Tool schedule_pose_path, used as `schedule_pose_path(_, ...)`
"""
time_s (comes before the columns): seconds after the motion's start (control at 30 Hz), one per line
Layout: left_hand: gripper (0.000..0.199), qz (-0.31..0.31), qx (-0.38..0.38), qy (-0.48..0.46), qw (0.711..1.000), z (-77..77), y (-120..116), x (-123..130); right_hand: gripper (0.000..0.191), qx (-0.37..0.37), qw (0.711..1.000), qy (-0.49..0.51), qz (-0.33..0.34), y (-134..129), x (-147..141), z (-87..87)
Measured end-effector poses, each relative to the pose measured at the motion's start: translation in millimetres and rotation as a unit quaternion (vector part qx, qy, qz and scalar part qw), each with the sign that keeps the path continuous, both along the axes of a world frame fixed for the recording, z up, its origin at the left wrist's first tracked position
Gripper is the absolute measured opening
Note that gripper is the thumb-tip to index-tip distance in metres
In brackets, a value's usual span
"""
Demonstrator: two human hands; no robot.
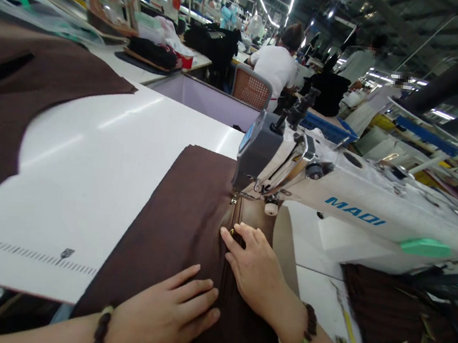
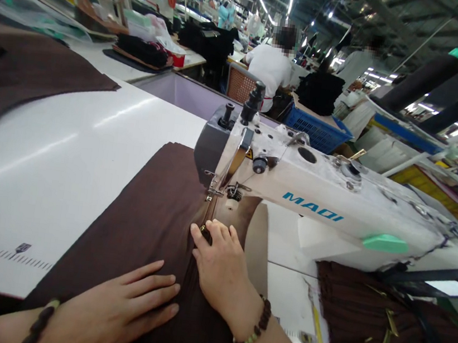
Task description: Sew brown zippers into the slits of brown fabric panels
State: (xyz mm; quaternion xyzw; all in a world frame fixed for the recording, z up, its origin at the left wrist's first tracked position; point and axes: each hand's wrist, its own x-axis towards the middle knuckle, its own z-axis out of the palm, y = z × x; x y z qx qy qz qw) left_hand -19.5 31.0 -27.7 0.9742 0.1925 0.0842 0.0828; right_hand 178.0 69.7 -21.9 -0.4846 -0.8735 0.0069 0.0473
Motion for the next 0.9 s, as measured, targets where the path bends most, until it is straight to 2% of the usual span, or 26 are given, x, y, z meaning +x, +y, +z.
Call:
schedule_pose_path(0.53,0.054,0.024,0.025,-0.049,0.998,-12.4,25.4,-0.8,0.038,0.022,1.000,0.004,0.000,29.7,-1.6,-1.8)
schedule_pose_path(0.8,0.053,0.023,0.008,-0.032,0.999,-9.0,28.0,-1.5,0.043,0.019,0.996,0.084,-0.018,26.3,2.5,-19.4)
schedule_pose_path(0.9,0.052,0.024,0.008,-0.028,0.999,-7.0,28.1,-1.2,0.041,0.004,0.997,0.066,-0.037,21.7,0.2,-20.7)
